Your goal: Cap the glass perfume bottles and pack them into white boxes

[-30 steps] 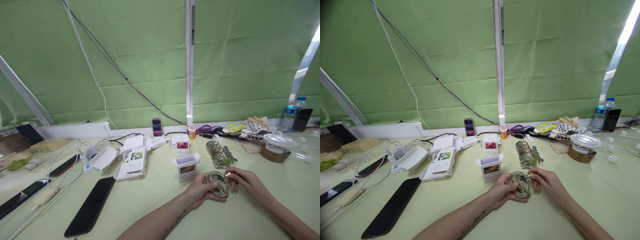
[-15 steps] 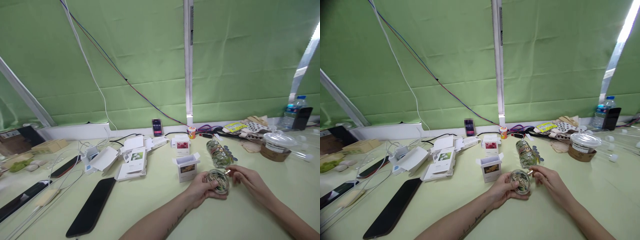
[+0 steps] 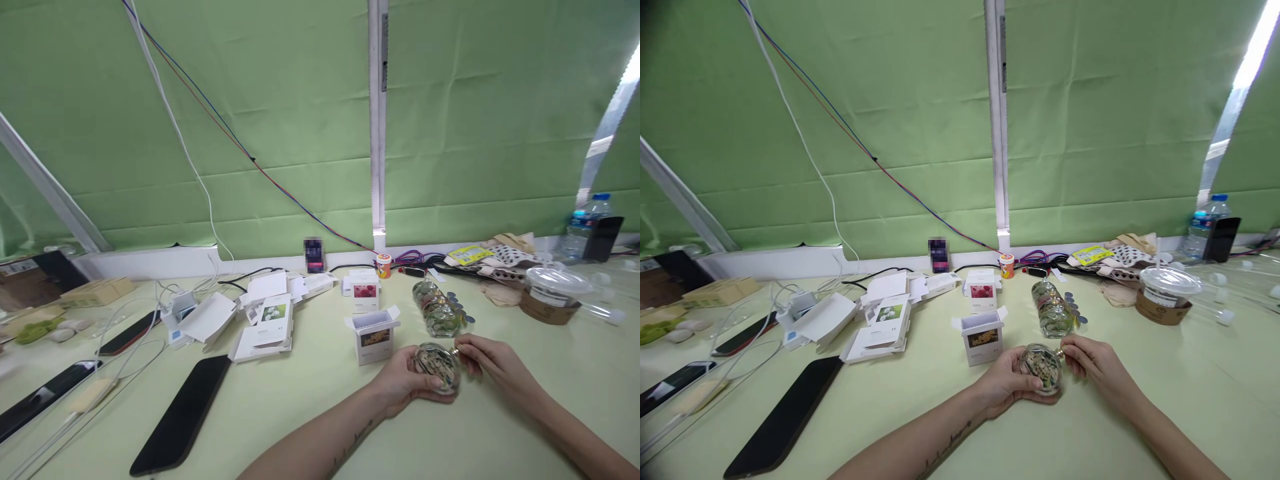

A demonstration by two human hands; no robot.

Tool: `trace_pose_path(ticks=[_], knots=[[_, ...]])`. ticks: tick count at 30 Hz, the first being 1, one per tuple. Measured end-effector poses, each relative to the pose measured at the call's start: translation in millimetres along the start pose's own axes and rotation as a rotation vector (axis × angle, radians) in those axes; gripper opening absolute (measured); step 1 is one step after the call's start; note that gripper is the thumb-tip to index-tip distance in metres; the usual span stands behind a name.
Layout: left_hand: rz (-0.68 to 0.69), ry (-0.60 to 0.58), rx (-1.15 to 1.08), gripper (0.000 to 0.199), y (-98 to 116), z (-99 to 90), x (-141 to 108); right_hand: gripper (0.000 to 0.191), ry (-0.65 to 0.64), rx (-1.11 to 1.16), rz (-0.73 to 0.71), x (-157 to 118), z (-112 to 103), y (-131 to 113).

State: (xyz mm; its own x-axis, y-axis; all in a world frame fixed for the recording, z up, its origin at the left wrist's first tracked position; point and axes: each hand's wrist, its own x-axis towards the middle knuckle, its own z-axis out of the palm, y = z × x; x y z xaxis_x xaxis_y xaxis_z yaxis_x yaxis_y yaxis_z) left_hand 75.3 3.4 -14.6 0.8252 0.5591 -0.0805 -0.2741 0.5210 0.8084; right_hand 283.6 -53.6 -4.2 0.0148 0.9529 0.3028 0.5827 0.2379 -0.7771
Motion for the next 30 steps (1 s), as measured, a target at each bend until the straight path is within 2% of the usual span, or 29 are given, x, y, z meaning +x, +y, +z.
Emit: trace_pose_path(ticks=[4, 8, 13, 20, 27, 30], knots=[[-0.016, 0.002, 0.027, 0.061, 0.1, 1.9, 0.1, 0.046, -0.02, -0.032, -0.007, -1.1, 1.3, -3.0], [-0.01, 0.023, 0.028, 0.063, -0.2, 3.7, 0.7, 0.052, 0.014, -0.045, -0.017, -0.6, 0.8, -2.2], [0.018, 0.046, 0.012, 0.065, -0.1, 2.2, 1.8, 0.045, 0.111, 0.003, 0.002, 0.8, -2.7, -0.7], [0.01, 0.033, 0.01, 0.071, -2.9, 0.0, 2.8, 0.03, 0.077, 0.041, 0.031, 1.8, -3.3, -2.5], [0.046, 0.1, 0.054, 0.073, -9.2, -1.0, 6.4, 0.038, 0.012, 0.04, 0.043, -0.3, -1.5, -2.6], [0.044, 0.09, 0.046, 0.072, -9.6, -1.0, 6.1, 0.04, 0.008, 0.04, 0.043, -0.2, -0.6, -4.1]])
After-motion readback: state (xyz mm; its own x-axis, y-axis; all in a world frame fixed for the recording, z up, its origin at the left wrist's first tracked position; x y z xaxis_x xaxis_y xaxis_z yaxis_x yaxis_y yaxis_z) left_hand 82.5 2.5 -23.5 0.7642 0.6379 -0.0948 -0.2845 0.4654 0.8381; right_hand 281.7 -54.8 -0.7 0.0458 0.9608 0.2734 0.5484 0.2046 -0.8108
